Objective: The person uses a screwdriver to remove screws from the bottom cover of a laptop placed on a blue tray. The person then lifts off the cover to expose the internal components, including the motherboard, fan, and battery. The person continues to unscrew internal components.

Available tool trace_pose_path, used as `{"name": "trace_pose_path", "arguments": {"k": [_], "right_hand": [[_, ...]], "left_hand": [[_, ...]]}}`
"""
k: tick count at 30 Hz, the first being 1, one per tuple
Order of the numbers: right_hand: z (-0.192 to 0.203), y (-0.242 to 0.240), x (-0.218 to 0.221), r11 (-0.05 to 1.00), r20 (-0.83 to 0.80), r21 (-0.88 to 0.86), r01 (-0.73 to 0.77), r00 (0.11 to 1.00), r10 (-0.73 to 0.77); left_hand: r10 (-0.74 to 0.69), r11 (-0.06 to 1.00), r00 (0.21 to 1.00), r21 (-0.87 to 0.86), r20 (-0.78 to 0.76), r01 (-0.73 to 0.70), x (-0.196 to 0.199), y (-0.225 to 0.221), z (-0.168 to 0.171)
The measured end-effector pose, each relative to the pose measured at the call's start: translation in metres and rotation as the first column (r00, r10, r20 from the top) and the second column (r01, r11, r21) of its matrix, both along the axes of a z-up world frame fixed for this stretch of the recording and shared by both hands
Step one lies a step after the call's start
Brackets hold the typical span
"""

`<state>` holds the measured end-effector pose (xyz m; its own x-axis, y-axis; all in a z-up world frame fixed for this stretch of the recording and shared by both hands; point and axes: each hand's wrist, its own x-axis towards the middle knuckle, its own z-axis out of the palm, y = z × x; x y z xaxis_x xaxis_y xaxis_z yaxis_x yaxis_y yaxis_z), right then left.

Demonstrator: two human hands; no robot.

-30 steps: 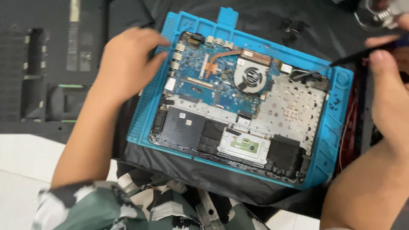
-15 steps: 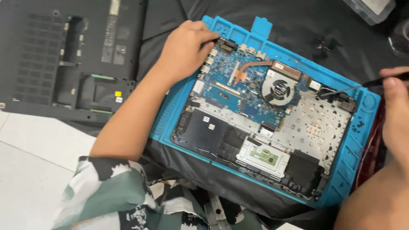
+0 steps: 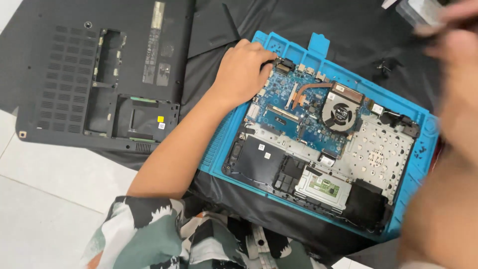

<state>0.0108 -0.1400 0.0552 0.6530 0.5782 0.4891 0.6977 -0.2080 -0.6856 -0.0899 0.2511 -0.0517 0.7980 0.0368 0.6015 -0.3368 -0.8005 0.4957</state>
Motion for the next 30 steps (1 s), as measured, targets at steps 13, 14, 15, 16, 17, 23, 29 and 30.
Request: {"name": "trace_pose_path", "arguments": {"k": [13,14,15,16,17,23,29,30], "right_hand": [[0.046,0.213,-0.045,0.982,0.246,-0.035,-0.187,0.95,0.19],[0.043,0.213,-0.043,0.981,0.243,-0.037,-0.19,0.95,0.194],[0.044,0.216,-0.046,0.981,0.239,-0.037,-0.19,0.951,0.194],[0.046,0.217,-0.048,0.986,0.228,-0.052,-0.157,0.96,0.165],[0.048,0.219,-0.05,0.99,0.217,-0.068,-0.125,0.967,0.137],[0.036,0.209,-0.035,0.981,0.248,-0.03,-0.194,0.949,0.195],[0.04,0.215,-0.041,0.986,0.235,-0.037,-0.165,0.957,0.169],[0.04,0.215,-0.041,0.986,0.233,-0.038,-0.165,0.958,0.17]], "left_hand": [[0.019,0.998,0.994,-0.063,-0.106,-0.026,0.004,0.003,0.003],[0.02,0.998,0.995,-0.061,-0.1,-0.026,0.003,0.003,0.003],[0.02,0.998,0.994,-0.061,-0.104,-0.026,0.002,0.003,0.002],[0.014,0.998,0.995,-0.056,-0.102,-0.019,0.003,0.002,0.003],[0.008,0.999,0.995,-0.051,-0.1,-0.013,0.004,0.002,0.003],[0.013,0.999,0.996,-0.043,-0.091,-0.017,0.002,0.0,0.004],[0.025,0.999,0.994,-0.031,-0.102,-0.029,0.001,0.001,0.007],[0.026,0.999,0.994,-0.032,-0.104,-0.029,0.0,0.0,0.006]]}}
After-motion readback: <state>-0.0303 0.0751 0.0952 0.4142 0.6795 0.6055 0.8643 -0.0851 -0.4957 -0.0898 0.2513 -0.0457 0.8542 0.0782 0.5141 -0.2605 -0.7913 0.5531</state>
